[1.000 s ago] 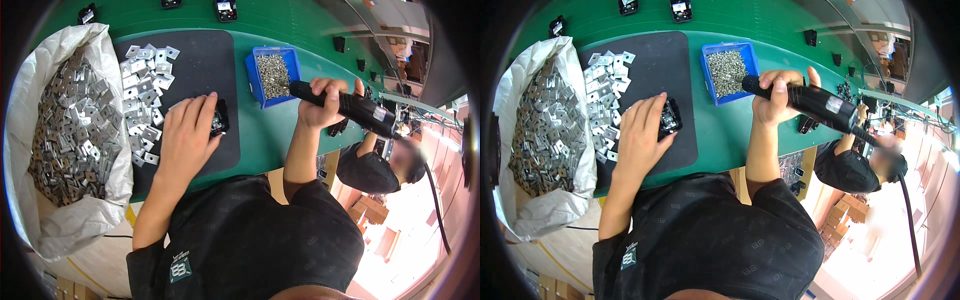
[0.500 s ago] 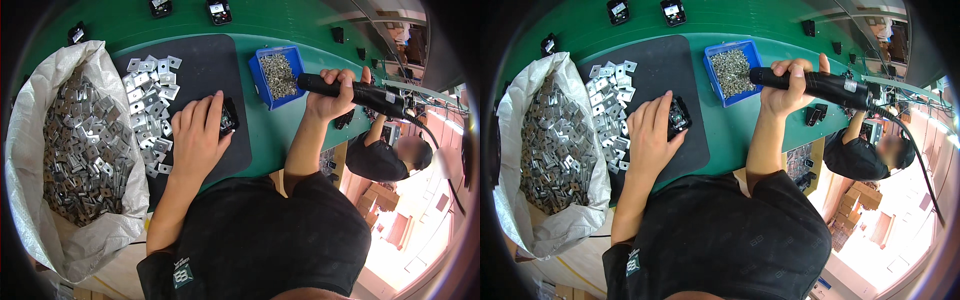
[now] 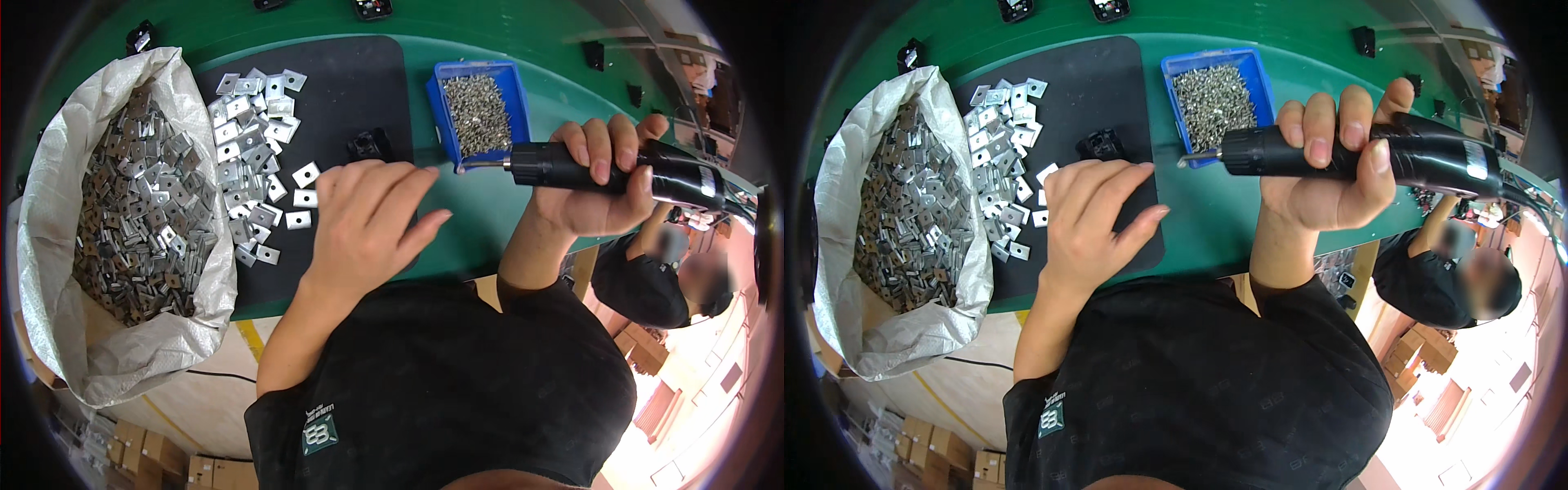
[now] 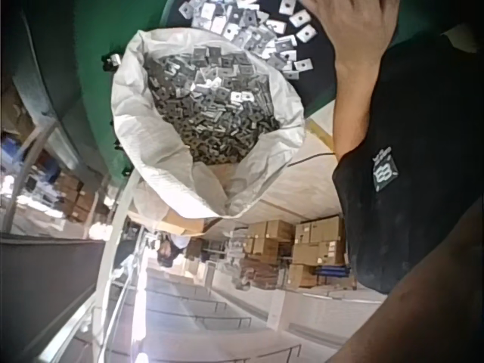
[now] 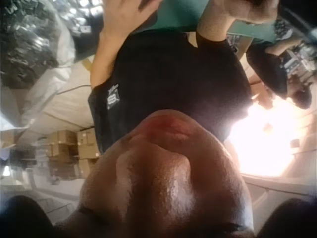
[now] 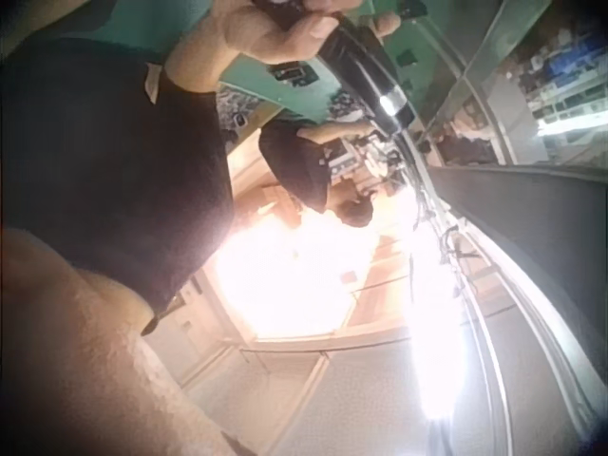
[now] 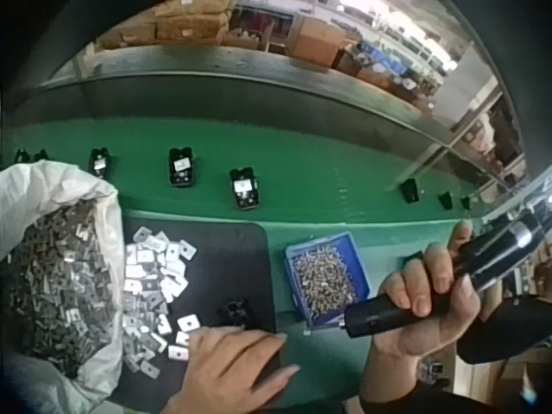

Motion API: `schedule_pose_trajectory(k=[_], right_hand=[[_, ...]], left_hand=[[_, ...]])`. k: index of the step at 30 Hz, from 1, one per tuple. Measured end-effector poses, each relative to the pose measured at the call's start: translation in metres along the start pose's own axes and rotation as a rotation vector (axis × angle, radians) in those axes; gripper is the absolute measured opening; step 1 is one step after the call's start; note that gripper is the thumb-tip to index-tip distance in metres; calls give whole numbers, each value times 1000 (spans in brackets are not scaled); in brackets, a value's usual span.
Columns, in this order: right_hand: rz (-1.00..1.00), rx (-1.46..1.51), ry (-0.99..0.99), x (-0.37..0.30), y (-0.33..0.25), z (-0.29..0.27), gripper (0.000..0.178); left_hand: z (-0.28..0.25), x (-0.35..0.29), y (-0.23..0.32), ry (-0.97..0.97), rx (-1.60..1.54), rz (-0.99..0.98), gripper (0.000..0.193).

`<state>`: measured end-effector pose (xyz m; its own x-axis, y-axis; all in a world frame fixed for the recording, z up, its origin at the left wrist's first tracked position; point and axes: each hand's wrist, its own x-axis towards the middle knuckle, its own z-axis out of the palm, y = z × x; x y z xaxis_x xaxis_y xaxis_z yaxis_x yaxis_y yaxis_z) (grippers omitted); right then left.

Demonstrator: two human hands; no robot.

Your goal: The person is assembling electronic components using an electric screwdriver.

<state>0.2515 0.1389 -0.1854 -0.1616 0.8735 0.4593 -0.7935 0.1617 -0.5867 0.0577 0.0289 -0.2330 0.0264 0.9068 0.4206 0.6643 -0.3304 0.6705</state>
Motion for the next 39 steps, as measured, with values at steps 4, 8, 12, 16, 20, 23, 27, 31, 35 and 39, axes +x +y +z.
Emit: schedule_pose_trajectory(k=[4, 8, 12, 16, 20, 23, 27, 31, 35, 39], right_hand=[[69, 2, -86, -5, -5, 19, 52], [93, 53, -125, -10, -5, 22, 52], [104, 82, -129, -11, -4, 29, 53], [55, 147, -123, -9, -4, 40, 55], [41, 167, -232, -4, 2, 47, 55], [54, 177, -339, -2, 7, 47, 55], [128, 234, -322, -5, 10, 49, 54], [-109, 250, -314, -8, 40, 60, 53], [91, 163, -418, -4, 24, 54, 54], [73, 147, -477, -4, 27, 50, 57]], left_hand=[[12, 10, 7, 20, -208, 6, 33], [11, 7, 10, -30, -354, -70, 28], [9, 1, 8, -10, -311, 24, 21], [-4, -14, 15, -30, -802, -378, 15], [3, -29, 17, 100, -1348, -494, 15], [6, -35, 14, 156, -1472, -425, 16], [4, -43, 8, 111, -1406, -358, 18], [-3, -40, 10, 91, -1423, -430, 18], [-9, -40, 9, 80, -1359, -462, 22], [-10, -40, 5, 18, -1251, -480, 30]])
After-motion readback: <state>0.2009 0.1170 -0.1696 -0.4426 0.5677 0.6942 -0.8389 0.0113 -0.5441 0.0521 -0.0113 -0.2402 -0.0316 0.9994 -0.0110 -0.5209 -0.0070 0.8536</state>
